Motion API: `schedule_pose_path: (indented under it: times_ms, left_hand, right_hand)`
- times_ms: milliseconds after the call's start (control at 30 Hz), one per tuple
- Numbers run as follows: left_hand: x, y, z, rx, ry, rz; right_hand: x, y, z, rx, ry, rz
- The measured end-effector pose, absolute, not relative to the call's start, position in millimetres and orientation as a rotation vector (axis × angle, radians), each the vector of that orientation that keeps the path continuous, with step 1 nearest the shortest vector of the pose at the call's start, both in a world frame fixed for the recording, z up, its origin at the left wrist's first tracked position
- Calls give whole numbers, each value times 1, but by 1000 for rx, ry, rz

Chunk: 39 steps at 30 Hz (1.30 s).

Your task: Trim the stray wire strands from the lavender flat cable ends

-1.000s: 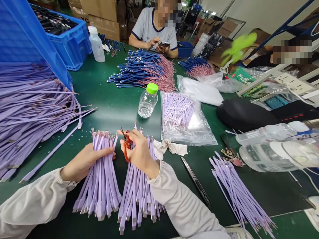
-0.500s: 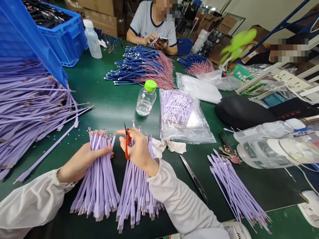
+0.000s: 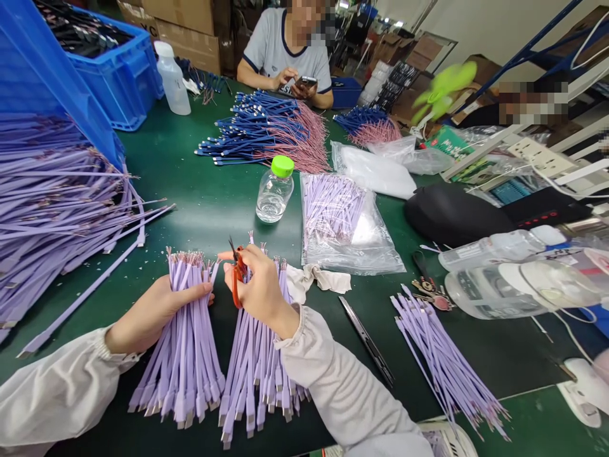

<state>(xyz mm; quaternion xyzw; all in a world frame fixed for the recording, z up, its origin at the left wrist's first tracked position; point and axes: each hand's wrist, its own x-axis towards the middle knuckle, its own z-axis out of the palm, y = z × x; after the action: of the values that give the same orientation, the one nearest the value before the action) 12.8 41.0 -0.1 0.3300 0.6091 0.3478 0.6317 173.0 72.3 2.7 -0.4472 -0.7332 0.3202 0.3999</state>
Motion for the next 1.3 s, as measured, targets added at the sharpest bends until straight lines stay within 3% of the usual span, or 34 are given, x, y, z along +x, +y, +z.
schedule_pose_path:
  times_ms: [200,367,467,1067,1300]
  left_hand:
    - [15,39,4,786,1410,797]
    - [15,39,3,765,1446,915]
    - [14,40,2,762,1437,934]
    - [15,40,-2,835,1451,917]
    - [14,39,1,856,1413,853]
  right_hand:
    - [175,72,12,-1258,-1678,1091]
    - [171,58,22,-1206,-1455,1872]
    - [164,47,20,-1199,-1277,2096]
    - [159,45,15,-1223,-1141,2124]
    - [163,49,11,-1370,-1332,1858]
